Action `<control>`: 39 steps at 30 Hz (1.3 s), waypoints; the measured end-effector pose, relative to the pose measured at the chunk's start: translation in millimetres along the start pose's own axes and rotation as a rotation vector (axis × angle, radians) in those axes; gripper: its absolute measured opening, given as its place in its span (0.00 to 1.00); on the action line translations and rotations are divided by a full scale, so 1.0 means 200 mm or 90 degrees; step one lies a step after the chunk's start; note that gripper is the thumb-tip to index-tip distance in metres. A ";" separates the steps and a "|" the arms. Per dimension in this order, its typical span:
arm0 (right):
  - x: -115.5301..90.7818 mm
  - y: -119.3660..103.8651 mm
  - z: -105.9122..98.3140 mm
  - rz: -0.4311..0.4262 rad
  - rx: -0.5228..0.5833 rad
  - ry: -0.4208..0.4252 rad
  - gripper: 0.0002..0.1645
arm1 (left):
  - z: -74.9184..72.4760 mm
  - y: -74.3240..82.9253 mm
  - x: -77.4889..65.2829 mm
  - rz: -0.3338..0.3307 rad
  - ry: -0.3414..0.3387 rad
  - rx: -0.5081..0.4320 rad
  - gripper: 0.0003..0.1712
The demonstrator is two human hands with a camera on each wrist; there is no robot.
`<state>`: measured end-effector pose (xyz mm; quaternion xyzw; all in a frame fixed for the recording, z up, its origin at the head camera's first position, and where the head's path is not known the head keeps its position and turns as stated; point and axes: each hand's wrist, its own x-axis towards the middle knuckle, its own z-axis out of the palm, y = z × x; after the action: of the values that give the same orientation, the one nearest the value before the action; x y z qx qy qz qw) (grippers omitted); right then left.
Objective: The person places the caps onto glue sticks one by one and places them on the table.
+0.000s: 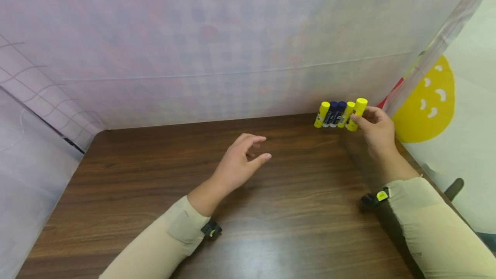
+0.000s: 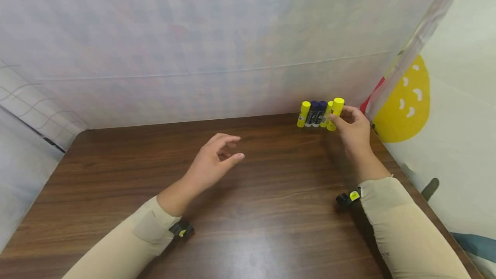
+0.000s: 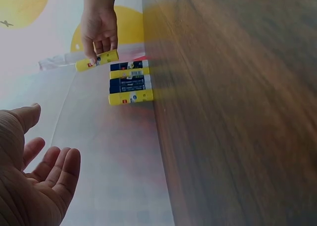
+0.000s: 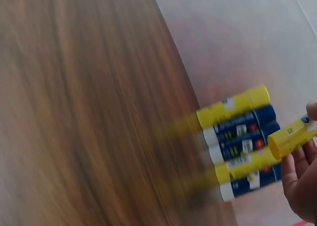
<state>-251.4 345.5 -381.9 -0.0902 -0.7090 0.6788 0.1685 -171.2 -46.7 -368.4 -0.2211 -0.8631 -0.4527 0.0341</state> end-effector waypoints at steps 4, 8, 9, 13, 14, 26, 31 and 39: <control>0.05 0.00 -0.06 0.025 0.016 0.029 0.16 | 0.01 0.00 0.00 -0.007 -0.011 -0.002 0.30; 0.10 0.02 -0.11 0.048 0.043 0.052 0.14 | 0.02 0.01 0.00 -0.009 -0.018 0.003 0.30; 0.11 0.02 -0.12 0.056 0.037 0.055 0.14 | 0.02 0.01 0.00 -0.008 -0.018 0.005 0.30; 0.16 0.04 -0.15 0.083 0.028 0.067 0.15 | 0.03 0.01 0.00 -0.004 -0.018 0.010 0.30; 0.17 0.04 -0.15 0.092 0.018 0.071 0.16 | 0.03 0.01 0.00 -0.003 -0.017 0.010 0.30; 0.27 0.16 -0.15 0.129 -0.030 0.098 0.17 | 0.07 0.03 0.04 0.008 -0.018 0.002 0.29; 0.29 0.19 -0.15 0.146 0.004 0.087 0.19 | 0.08 0.05 0.05 0.005 -0.023 0.012 0.29; 0.29 0.23 -0.15 0.127 0.068 0.056 0.15 | 0.10 0.06 0.05 0.006 -0.025 0.015 0.29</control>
<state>-299.0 397.0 -419.4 -0.1809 -0.6513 0.7244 0.1355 -173.6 -21.7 -368.7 -0.2336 -0.8680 -0.4377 0.0217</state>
